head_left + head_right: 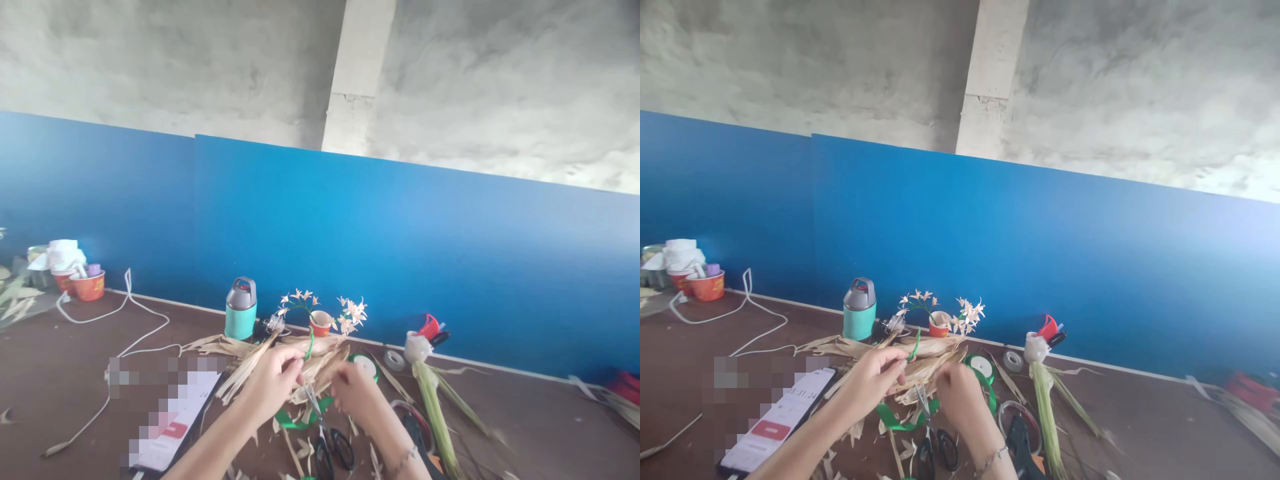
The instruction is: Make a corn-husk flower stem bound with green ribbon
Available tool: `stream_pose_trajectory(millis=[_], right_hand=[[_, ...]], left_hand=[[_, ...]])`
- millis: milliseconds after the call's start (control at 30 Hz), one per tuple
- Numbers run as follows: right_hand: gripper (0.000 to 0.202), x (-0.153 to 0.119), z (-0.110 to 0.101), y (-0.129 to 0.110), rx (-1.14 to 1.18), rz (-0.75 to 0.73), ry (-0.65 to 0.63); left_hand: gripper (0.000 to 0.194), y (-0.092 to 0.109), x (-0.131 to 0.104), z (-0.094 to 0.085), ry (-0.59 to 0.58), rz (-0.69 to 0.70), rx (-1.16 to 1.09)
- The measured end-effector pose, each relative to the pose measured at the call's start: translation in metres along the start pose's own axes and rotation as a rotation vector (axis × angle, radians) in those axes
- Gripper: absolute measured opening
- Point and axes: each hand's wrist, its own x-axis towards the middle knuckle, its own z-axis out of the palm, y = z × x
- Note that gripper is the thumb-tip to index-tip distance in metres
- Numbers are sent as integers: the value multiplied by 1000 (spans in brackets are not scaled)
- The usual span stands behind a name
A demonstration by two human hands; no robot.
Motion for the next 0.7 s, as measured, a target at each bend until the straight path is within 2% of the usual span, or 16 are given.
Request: stream_pose_trajectory(millis=[67, 100, 200, 233, 300, 433, 567, 700], right_hand=[[12, -3, 11, 2, -146, 16, -76], [18, -5, 18, 1, -203, 17, -107], [54, -8, 35, -2, -318, 0, -178], [60, -8, 38, -4, -344, -7, -191], [57, -7, 40, -5, -385, -20, -194], [36, -7, 30, 0, -416, -36, -172], [37, -8, 9, 18, -346, -82, -115], [30, -6, -11, 28, 16, -147, -81]], left_hand=[[27, 1, 1, -3, 49, 2, 16], [26, 0, 2, -4, 72, 24, 11], [32, -4, 4, -5, 127, 112, -40], [37, -6, 5, -6, 136, 122, -52], [44, -10, 6, -6, 147, 118, -62], [40, -10, 5, -11, 176, 152, -65], [38, 0, 1, -17, 169, 153, -54], [45, 4, 0, -18, 142, 160, -29]])
